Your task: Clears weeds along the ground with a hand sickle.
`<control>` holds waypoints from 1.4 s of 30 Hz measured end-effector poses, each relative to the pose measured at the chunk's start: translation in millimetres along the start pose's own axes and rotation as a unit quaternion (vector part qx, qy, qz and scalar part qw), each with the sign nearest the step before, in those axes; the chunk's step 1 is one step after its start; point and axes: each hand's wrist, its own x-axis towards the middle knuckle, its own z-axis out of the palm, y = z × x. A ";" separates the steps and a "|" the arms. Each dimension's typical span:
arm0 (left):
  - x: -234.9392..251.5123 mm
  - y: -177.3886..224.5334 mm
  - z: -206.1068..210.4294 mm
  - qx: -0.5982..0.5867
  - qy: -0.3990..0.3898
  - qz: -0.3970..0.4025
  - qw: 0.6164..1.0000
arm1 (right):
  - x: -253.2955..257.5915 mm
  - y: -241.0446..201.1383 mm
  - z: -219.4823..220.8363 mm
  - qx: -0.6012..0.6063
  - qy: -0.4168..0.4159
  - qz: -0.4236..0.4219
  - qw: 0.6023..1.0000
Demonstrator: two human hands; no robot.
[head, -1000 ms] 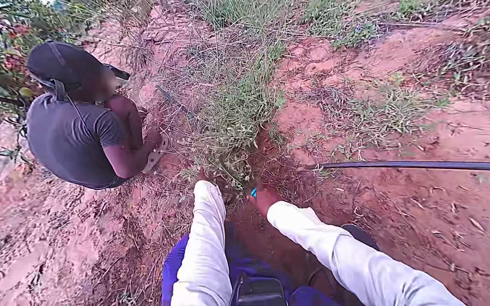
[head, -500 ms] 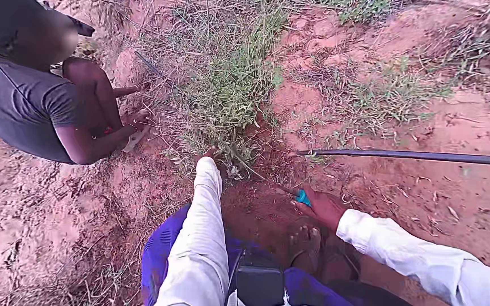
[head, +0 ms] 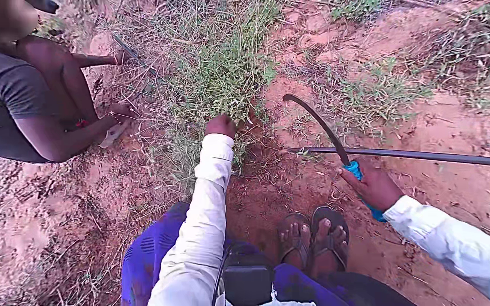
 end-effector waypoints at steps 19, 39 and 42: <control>39.1 -57.3 25.8 0.061 -0.104 0.002 0.993 | -9.3 20.7 7.1 0.040 -0.018 0.012 0.999; 10.1 30.2 209.9 0.129 -0.237 0.005 0.963 | -1.8 24.3 39.7 0.092 -0.103 0.073 0.988; 2.2 22.6 176.4 0.199 -0.301 0.039 0.932 | -5.0 28.3 39.2 0.086 -0.110 0.091 0.986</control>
